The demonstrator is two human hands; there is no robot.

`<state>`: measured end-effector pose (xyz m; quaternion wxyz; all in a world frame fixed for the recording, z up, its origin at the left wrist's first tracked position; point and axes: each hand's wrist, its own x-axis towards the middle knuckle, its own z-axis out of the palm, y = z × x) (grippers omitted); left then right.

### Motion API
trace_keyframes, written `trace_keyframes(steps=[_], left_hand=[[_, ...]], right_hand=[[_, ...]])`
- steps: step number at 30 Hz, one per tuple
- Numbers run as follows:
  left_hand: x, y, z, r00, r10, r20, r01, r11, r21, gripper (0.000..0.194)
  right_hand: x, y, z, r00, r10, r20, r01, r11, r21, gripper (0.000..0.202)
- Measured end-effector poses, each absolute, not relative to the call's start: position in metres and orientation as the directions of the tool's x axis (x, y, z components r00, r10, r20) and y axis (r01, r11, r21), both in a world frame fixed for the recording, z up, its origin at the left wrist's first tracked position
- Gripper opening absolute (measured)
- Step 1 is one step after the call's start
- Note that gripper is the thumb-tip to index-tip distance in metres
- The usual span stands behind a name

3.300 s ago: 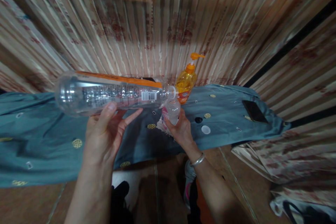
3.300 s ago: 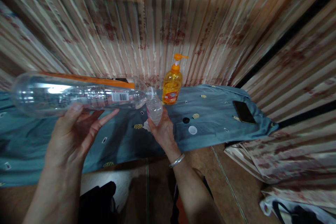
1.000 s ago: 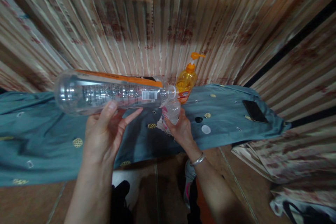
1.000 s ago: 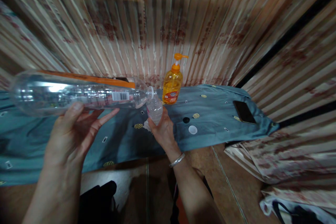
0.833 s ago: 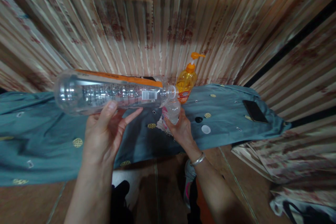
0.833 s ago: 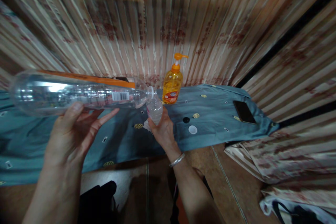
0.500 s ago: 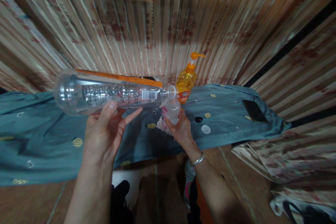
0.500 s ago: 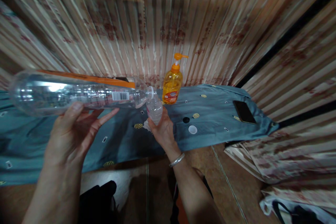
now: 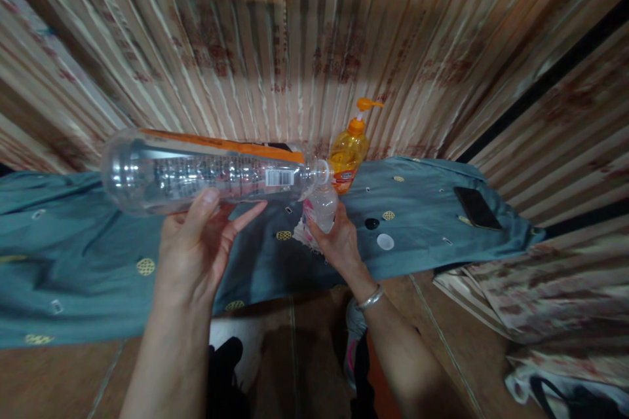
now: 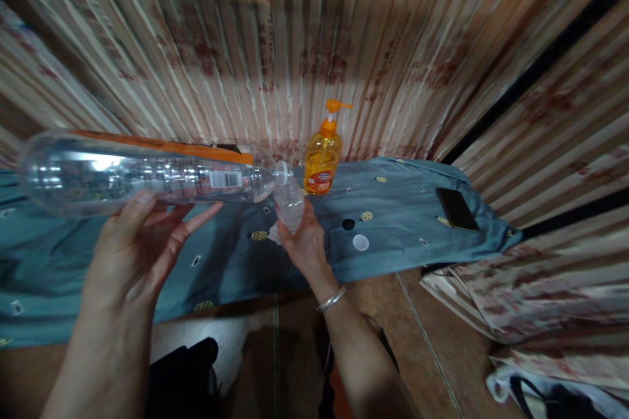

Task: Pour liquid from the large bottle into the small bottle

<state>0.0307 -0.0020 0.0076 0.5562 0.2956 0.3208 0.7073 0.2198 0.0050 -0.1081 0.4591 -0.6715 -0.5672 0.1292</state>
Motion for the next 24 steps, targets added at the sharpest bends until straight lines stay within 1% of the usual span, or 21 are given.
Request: trace_keyframes(steps=[15,20,24], left_hand=[[0.0319,-0.0026,0.0093,-0.216,0.974,0.062,-0.573,-0.178,0.8,0.015],[0.0318,-0.0017,0.0082,-0.211,0.975,0.068,-0.578,-0.181,0.796,0.015],[0.0316,-0.0017,0.0084,-0.21,0.975,0.065,-0.584,-0.179,0.792,0.015]], right_hand=[[0.2197,0.0058,-0.1106,0.326,0.875,0.358,0.644,0.072,-0.762,0.057],[0.2201,0.0051,-0.1092,0.323,0.874,0.364,0.638,0.083,-0.765,0.061],[0.22,0.0046,-0.1075,0.32,0.883,0.342,0.632,0.07,-0.772,0.06]])
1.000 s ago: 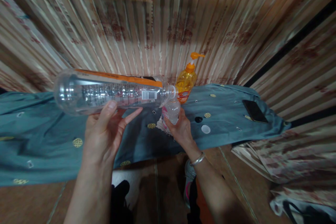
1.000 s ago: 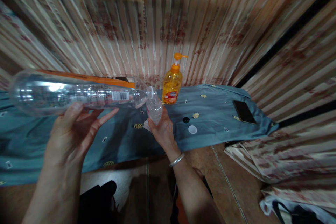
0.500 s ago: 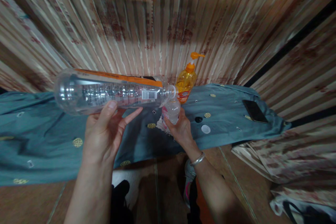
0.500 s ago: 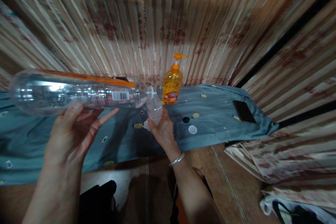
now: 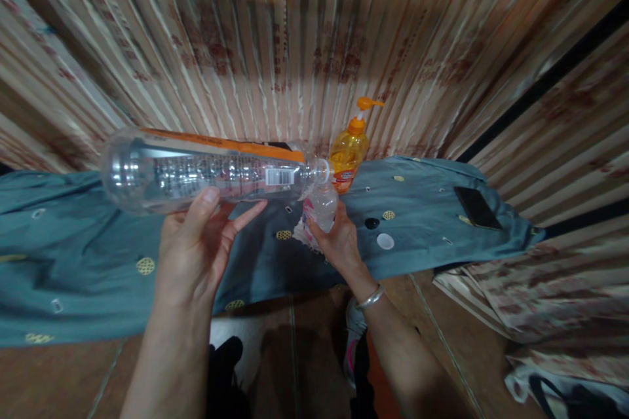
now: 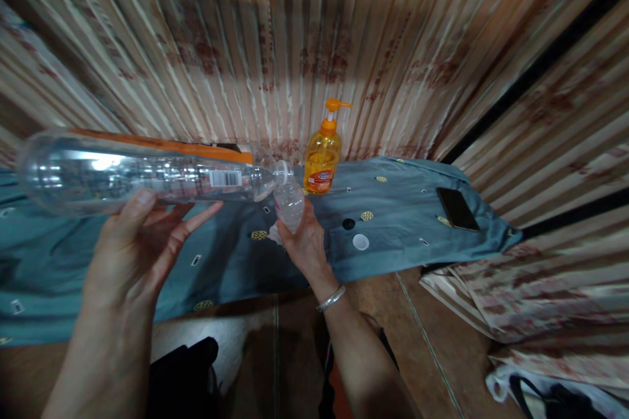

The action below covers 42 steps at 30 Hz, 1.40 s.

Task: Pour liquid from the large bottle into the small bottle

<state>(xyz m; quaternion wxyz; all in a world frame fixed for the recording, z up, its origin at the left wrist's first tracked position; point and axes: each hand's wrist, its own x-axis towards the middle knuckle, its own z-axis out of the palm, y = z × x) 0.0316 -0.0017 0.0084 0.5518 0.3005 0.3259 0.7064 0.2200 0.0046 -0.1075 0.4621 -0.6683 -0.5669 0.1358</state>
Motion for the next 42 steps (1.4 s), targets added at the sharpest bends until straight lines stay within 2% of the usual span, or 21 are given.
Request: trace_keyframes(steps=[8,32,42], left_hand=[[0.0318,-0.0029,0.0092,-0.215,0.975,0.062,-0.583,-0.179,0.792,0.014],[0.0308,-0.0012,0.0079,-0.206,0.977,0.06,-0.6,-0.175,0.78,0.016],[0.0278,-0.003,0.0072,-0.188,0.979,0.073,-0.581,-0.171,0.796,0.015]], right_hand=[[0.2192,0.0048,-0.1075,0.324,0.879,0.351,0.641,0.069,-0.765,0.056],[0.2196,0.0044,-0.1051,0.337,0.89,0.306,0.624,0.033,-0.781,0.059],[0.2202,0.0047,-0.1083,0.322,0.884,0.338,0.639,0.061,-0.767,0.064]])
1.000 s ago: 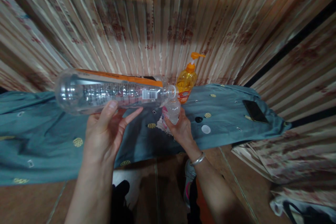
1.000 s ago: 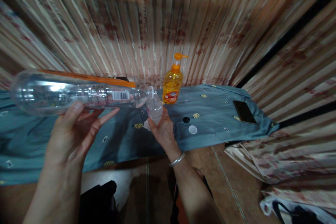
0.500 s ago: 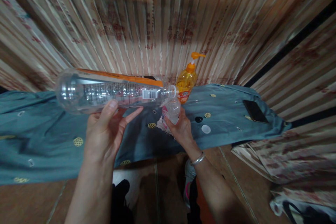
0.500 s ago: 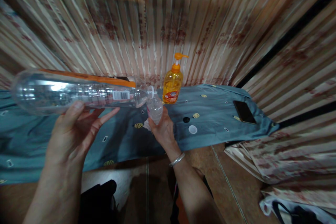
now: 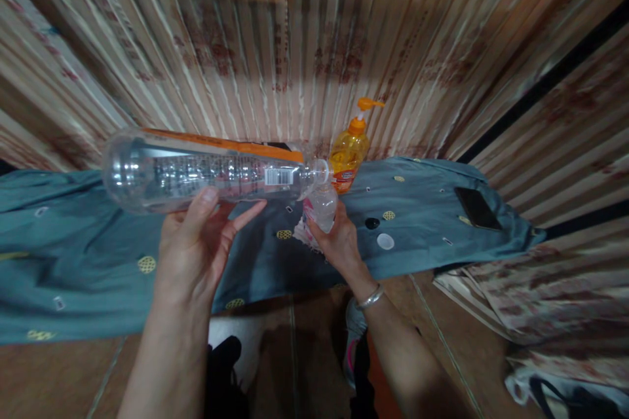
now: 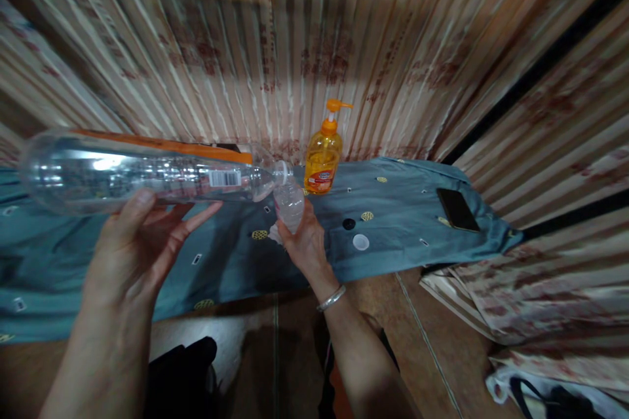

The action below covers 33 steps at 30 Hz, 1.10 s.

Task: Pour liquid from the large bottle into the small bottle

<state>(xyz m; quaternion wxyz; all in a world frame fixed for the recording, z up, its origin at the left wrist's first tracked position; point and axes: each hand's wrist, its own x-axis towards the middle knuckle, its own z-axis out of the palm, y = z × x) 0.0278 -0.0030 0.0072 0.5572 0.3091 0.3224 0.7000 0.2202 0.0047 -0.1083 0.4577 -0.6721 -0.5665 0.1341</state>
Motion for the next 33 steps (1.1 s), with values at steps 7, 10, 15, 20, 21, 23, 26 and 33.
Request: trace_keyframes(steps=[7,10,15,20,21,23,26,33], left_hand=[[0.028,-0.0022,0.0078,-0.197,0.977,0.084,-0.584,-0.186,0.79,0.018],[0.027,-0.0018,0.0074,-0.197,0.976,0.089,-0.571,-0.188,0.799,0.02],[0.0249,-0.0022,0.0079,-0.202,0.976,0.082,-0.568,-0.185,0.802,0.022],[0.0257,-0.0026,0.0084,-0.208,0.975,0.082,-0.567,-0.189,0.802,0.023],[0.0259,-0.0025,0.0084,-0.211,0.974,0.084,-0.564,-0.191,0.803,0.023],[0.026,-0.0022,0.0083,-0.207,0.975,0.084,-0.563,-0.189,0.805,0.023],[0.0256,-0.0015,0.0078,-0.193,0.977,0.091,-0.562,-0.186,0.806,0.024],[0.0263,-0.0009,0.0082,-0.2,0.976,0.088,-0.561,-0.188,0.806,0.023]], right_hand=[[0.2202,0.0042,-0.1076,0.31,0.888,0.34,0.639,0.07,-0.766,0.061],[0.2195,0.0042,-0.108,0.315,0.885,0.341,0.64,0.068,-0.766,0.062],[0.2189,0.0037,-0.1076,0.313,0.885,0.344,0.629,0.077,-0.773,0.063],[0.2192,0.0036,-0.1062,0.313,0.891,0.329,0.628,0.066,-0.775,0.06],[0.2192,0.0037,-0.1061,0.313,0.891,0.33,0.629,0.067,-0.775,0.06],[0.2193,0.0039,-0.1062,0.313,0.889,0.336,0.629,0.071,-0.774,0.061],[0.2191,0.0038,-0.1068,0.311,0.887,0.342,0.628,0.079,-0.775,0.061],[0.2182,0.0039,-0.1067,0.326,0.886,0.331,0.623,0.062,-0.779,0.06]])
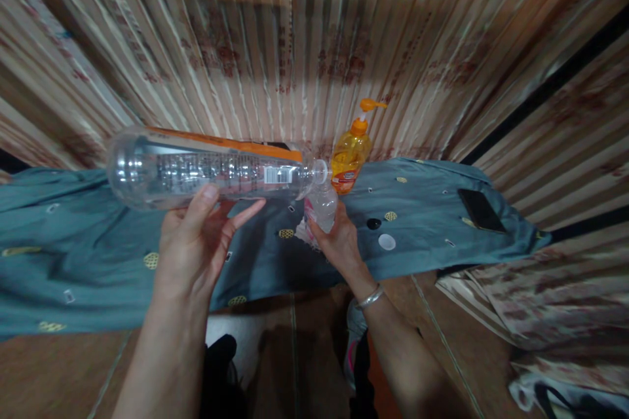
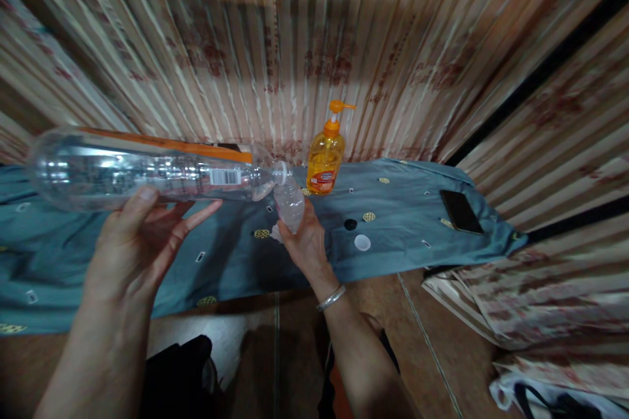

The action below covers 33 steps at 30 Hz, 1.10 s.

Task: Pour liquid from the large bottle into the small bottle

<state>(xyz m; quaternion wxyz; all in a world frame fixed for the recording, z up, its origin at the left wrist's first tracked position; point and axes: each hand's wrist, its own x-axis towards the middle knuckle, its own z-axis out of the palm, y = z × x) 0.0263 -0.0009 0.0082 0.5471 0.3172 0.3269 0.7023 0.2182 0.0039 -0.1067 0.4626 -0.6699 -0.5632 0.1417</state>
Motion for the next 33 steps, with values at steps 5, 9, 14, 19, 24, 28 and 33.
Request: trace_keyframes(steps=[5,9,14,19,24,28,33], left_hand=[[0.0259,-0.0026,0.0085,-0.196,0.976,0.093,-0.557,-0.189,0.809,0.023],[0.0258,-0.0034,0.0092,-0.196,0.977,0.081,-0.564,-0.18,0.806,0.022],[0.027,-0.003,0.0097,-0.202,0.976,0.083,-0.567,-0.186,0.803,0.021],[0.0261,-0.0037,0.0102,-0.197,0.977,0.085,-0.572,-0.185,0.799,0.025],[0.0256,-0.0039,0.0102,-0.194,0.977,0.085,-0.567,-0.182,0.804,0.026],[0.0269,-0.0033,0.01,-0.202,0.976,0.082,-0.554,-0.183,0.812,0.022],[0.0269,-0.0032,0.0106,-0.2,0.976,0.087,-0.556,-0.186,0.81,0.021]], right_hand=[[0.2185,0.0031,-0.1062,0.307,0.89,0.338,0.622,0.081,-0.779,0.061],[0.219,0.0034,-0.1064,0.308,0.89,0.337,0.627,0.076,-0.775,0.061],[0.2194,0.0042,-0.1083,0.311,0.886,0.343,0.633,0.076,-0.771,0.061],[0.219,0.0044,-0.108,0.302,0.894,0.331,0.63,0.073,-0.773,0.062],[0.2191,0.0045,-0.1077,0.299,0.891,0.341,0.63,0.084,-0.772,0.06],[0.2196,0.0049,-0.1095,0.303,0.884,0.355,0.638,0.089,-0.765,0.06],[0.22,0.0052,-0.1122,0.294,0.885,0.362,0.651,0.092,-0.754,0.06]])
